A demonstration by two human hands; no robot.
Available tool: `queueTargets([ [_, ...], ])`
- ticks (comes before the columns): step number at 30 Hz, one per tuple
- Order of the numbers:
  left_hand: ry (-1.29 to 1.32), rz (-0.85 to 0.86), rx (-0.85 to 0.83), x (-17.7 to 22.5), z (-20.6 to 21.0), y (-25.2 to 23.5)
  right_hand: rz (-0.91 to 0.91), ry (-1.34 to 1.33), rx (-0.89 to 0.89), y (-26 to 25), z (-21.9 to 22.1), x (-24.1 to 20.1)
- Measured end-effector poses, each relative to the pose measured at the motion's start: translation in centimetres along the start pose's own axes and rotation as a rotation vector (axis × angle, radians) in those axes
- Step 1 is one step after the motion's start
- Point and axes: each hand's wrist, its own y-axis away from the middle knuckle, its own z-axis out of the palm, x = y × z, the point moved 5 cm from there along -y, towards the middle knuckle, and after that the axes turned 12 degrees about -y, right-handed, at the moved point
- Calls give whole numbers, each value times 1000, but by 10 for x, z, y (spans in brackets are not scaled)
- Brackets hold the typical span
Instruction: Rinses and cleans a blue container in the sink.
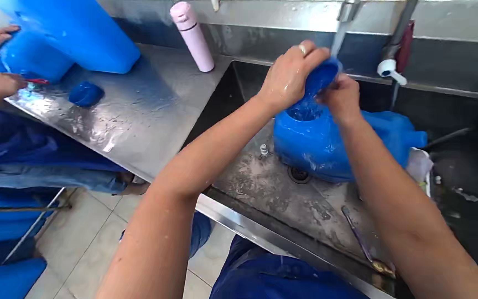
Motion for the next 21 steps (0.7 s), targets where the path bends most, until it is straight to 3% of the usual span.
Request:
queueTargets([
  [3,46,-195,126,-44,-15,70,14,242,-130,3,22,-17],
  [7,378,-811,182,-138,-28,182,-6,319,-291,33,98,-14],
  [10,542,-1287,374,-218,-38,274,130,343,-481,47,188,43],
  [12,475,-1432,316,-258,-59,336,234,400,-556,44,244,105],
  [14,326,-1436,-8,-269,-76,394,398,477,-613,36,283,175],
  [16,102,-1217,-338,-242,-80,424,537,437,-633,36,312,239],
  [19,-223,-736,-415,-186,-51,406,635,471,-712,53,345,311],
  [21,-205,-625,-467,-191,-23,362,653,533,-785,77,361,343],
])
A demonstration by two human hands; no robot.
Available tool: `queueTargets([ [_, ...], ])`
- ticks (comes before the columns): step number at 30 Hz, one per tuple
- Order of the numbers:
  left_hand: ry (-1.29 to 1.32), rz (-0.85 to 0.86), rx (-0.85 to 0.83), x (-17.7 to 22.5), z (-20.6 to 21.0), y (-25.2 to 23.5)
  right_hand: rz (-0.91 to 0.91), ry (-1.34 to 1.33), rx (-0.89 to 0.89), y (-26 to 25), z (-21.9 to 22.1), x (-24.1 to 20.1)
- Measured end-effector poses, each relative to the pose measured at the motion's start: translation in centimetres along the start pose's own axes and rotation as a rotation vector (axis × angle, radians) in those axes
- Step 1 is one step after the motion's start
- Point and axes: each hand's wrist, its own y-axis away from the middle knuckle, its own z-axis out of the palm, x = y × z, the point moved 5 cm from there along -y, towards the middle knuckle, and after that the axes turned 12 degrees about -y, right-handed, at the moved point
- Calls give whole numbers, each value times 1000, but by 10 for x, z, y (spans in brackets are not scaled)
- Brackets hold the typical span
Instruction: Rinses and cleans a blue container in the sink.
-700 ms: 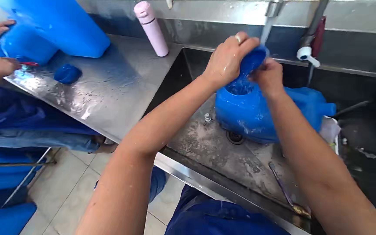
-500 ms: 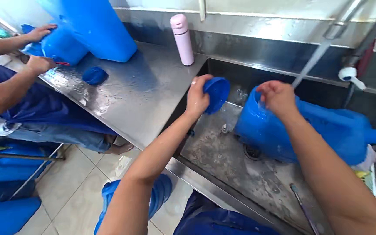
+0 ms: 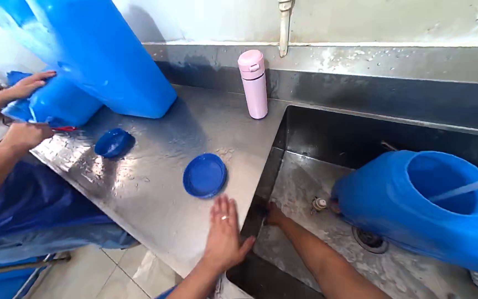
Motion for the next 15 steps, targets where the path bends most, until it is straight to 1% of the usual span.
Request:
queueTargets([
  [1,18,17,-94,10,0,-34,13,45,-43,1,18,7],
  [3,-29,30,-325,29,1,-110,38,151,-183,14,55,23],
  [5,-85,25,-442,43,7,-181,60,99,-262,33,92,64],
  [6,-97,30,-440,48,12,-209,84,84,-300,47,104,88],
  [7,-99,46,-400,50,18,-234,69,107,-331,60,110,112],
  [8,-80,66,-337,52,22,-254,-16,121,-305,68,107,136],
  [9,-47,89,-272,52,26,-269,-109,123,-251,74,96,156],
  [10,-11,112,-228,52,27,-277,-32,120,-304,87,74,158],
  [11,9,130,-214,52,30,-279,61,80,-314,105,49,153],
  [12,24,141,-206,51,32,-278,111,18,-284,128,20,139],
  [13,28,149,-192,50,32,-278,94,-42,-204,151,-14,122],
  [15,24,145,-166,49,34,-280,-46,-143,-36,212,-88,67],
])
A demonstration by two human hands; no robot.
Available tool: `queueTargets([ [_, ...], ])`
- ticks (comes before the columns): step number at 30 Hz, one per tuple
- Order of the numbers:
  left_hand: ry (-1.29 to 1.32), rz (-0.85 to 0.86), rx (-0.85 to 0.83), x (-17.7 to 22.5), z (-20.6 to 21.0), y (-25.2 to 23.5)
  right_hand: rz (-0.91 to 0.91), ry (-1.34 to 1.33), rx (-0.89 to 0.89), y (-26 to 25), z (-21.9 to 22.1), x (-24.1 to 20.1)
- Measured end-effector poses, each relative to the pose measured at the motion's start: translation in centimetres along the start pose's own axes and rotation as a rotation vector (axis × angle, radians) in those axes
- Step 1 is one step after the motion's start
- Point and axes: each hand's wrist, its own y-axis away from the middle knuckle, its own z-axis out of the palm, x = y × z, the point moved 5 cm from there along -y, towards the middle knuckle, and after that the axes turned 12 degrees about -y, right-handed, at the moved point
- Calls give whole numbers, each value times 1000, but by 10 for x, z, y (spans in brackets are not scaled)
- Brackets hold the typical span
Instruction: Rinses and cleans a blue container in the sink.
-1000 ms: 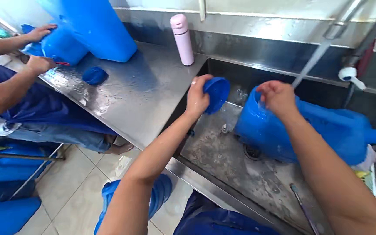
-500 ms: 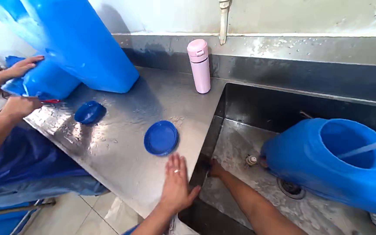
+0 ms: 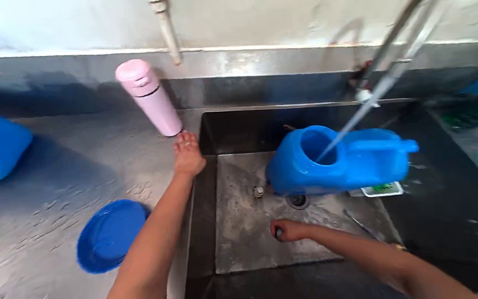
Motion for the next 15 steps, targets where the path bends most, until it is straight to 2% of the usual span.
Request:
queueTargets([
  [3,-33,-28,-71,10,-5,7,-432,-70,343,99,-86,-109],
  [5,61,0,-91,38,-18,21,-577,-153,605,145,-137,-147],
  [8,351,184,-142,119,-42,56,-537,-299,831,153,-197,-143],
  [11,609,307,-40,202,-78,90,-438,-389,904,138,-223,-136],
  [13,781,265,9,238,-94,102,-443,-291,900,135,-228,-145],
  [15,1029,117,-45,263,-93,99,-487,-183,855,132,-224,-154],
])
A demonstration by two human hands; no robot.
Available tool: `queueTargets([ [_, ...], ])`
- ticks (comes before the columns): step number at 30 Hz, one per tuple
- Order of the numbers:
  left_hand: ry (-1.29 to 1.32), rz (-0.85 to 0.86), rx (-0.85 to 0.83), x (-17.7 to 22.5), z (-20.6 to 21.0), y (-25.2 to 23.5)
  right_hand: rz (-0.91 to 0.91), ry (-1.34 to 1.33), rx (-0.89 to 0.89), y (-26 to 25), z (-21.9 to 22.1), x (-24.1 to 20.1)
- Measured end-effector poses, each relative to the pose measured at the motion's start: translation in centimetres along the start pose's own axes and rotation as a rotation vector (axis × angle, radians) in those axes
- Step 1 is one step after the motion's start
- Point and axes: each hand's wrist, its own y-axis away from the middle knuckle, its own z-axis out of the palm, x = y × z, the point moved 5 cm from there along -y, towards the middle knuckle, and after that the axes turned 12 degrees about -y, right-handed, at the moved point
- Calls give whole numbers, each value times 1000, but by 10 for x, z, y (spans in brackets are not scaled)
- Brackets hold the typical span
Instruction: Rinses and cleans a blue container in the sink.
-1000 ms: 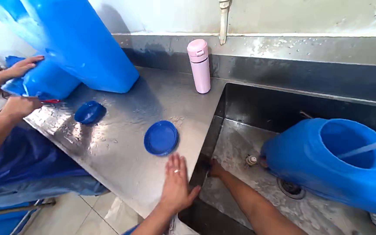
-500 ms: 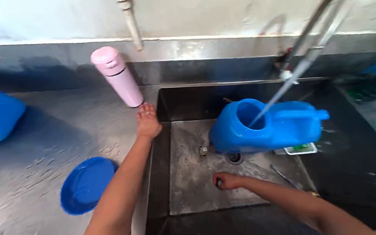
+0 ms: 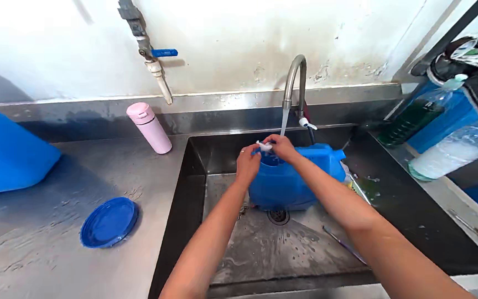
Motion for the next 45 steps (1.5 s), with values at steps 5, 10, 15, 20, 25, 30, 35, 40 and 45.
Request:
queueTargets([
  [5,477,-259,35,11,36,-23,-64,-96,-143,18,2,-26],
  [10,-400,-43,59,26,50,-44,-48,229,308,-13,-121,-1],
  [15,-872,-115,-92,13,83,-58,172,9,121,-77,-191,95],
  [20,-871,-219,-19,23,95,-67,38,20,223,4,-261,63],
  [25,-803,-186,-128,24,112,-55,22,-46,477,90,-218,115],
  [30,-675,-263,51,-54,4,-41,-171,121,175,62,-121,23],
  [35,-547,-385,167,-151,-79,-9,-565,739,-277,24,-3,-60],
  [40,-529,-422,166,-167,-79,-9,-513,841,-313,-1,17,-71],
  [45,-620,-300,93,-71,-19,-23,-413,768,230,44,-92,-7],
])
